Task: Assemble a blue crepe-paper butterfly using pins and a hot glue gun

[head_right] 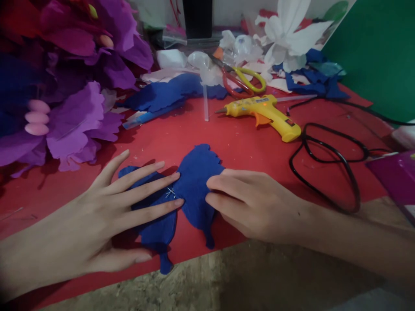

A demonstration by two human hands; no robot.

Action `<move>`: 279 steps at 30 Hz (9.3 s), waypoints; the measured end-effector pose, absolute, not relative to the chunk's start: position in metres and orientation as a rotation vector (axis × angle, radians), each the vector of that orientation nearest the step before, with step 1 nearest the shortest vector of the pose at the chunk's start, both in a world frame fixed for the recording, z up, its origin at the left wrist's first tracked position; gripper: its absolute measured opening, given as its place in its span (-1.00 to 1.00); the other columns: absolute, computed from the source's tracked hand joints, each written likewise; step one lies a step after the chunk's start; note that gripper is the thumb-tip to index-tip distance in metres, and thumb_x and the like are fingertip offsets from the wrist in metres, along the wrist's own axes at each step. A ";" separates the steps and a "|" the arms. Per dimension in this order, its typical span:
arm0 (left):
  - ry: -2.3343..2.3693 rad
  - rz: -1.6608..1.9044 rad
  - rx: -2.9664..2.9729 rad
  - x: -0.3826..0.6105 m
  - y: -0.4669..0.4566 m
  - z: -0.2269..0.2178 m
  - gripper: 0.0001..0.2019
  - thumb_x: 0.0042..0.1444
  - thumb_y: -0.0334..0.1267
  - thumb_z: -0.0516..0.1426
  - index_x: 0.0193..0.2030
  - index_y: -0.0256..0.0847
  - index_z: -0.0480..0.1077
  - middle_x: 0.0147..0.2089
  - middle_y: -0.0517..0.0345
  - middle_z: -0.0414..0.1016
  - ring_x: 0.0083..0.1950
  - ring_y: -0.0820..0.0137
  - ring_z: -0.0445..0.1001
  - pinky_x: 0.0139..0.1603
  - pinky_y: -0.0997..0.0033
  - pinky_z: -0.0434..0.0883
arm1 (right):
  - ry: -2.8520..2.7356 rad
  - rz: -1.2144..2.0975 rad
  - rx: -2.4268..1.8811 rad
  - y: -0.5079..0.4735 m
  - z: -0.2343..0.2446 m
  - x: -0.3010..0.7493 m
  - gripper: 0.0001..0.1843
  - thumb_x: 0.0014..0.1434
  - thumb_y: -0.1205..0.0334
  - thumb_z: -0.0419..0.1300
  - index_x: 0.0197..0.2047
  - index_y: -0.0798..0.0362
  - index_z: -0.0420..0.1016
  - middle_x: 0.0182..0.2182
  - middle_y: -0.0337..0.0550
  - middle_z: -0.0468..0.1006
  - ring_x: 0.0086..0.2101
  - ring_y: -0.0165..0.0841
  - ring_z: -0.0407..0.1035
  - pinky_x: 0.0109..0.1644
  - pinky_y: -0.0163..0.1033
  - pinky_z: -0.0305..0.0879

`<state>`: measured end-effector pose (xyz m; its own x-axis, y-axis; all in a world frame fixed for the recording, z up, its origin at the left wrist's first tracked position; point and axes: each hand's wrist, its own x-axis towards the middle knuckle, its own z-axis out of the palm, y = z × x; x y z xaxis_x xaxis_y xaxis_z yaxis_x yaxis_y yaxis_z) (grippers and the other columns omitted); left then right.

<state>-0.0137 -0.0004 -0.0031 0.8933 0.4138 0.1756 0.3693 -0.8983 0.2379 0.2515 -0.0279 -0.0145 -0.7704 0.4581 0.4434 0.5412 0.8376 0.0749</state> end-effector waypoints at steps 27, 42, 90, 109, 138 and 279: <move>0.554 0.313 2.931 -0.016 -0.003 -0.010 -0.47 0.21 0.17 -0.04 0.16 -0.08 0.36 0.26 -0.21 0.35 0.32 -0.02 0.25 0.29 -0.34 0.03 | -2.759 0.085 -0.569 -0.017 -0.007 0.235 -0.62 0.28 0.44 -0.10 0.05 0.35 0.42 0.06 0.13 0.48 0.13 -0.25 0.32 0.23 -0.10 0.28; 0.592 0.296 2.961 -0.017 -0.004 -0.012 -0.44 0.21 0.20 -0.06 0.20 -0.06 0.31 0.30 -0.12 0.30 0.35 -0.01 0.18 0.29 -0.31 0.01 | -2.707 0.004 -0.692 -0.018 -0.013 0.231 -0.62 0.28 0.42 -0.08 0.07 0.33 0.41 0.10 0.10 0.45 0.16 -0.26 0.28 0.24 -0.08 0.28; 0.741 0.275 2.981 -0.033 -0.038 -0.015 -0.21 0.21 0.28 -0.16 0.30 -0.39 0.15 0.25 -0.16 0.35 0.26 0.12 0.35 0.44 0.03 -0.40 | -2.753 -0.101 -0.902 -0.028 -0.019 0.219 -0.56 0.34 0.31 -0.12 0.17 0.32 0.33 0.19 0.09 0.35 0.21 -0.22 0.21 0.26 0.00 0.22; 0.692 0.149 2.985 -0.030 -0.031 -0.007 -0.07 0.19 0.33 -0.21 0.41 -0.50 -0.18 0.33 -0.26 0.21 0.36 0.12 0.20 0.42 0.03 -0.05 | -2.694 -0.057 -0.985 -0.029 -0.020 0.222 -0.54 0.32 0.39 -0.14 0.20 0.38 0.28 0.22 0.17 0.28 0.23 -0.16 0.17 0.25 0.03 0.26; 0.694 0.209 3.000 -0.019 -0.028 -0.008 -0.21 0.24 0.25 -0.19 0.27 -0.49 0.19 0.28 -0.20 0.30 0.30 0.13 0.30 0.43 -0.05 -0.18 | -2.773 -0.154 -0.968 -0.044 -0.023 0.217 -0.36 0.35 0.05 -0.18 0.20 0.48 0.24 0.21 0.33 0.26 0.22 -0.01 0.14 0.20 0.09 0.24; 0.814 0.616 2.820 -0.034 -0.012 -0.015 -0.66 0.25 -0.49 -0.08 0.09 -0.26 0.35 0.12 0.04 0.50 0.20 0.37 0.40 0.37 0.08 0.16 | -2.673 -0.242 -1.035 -0.036 -0.014 0.201 -0.15 0.22 -0.19 0.01 0.15 0.55 0.30 0.15 0.46 0.29 0.17 0.05 0.23 0.13 0.04 0.36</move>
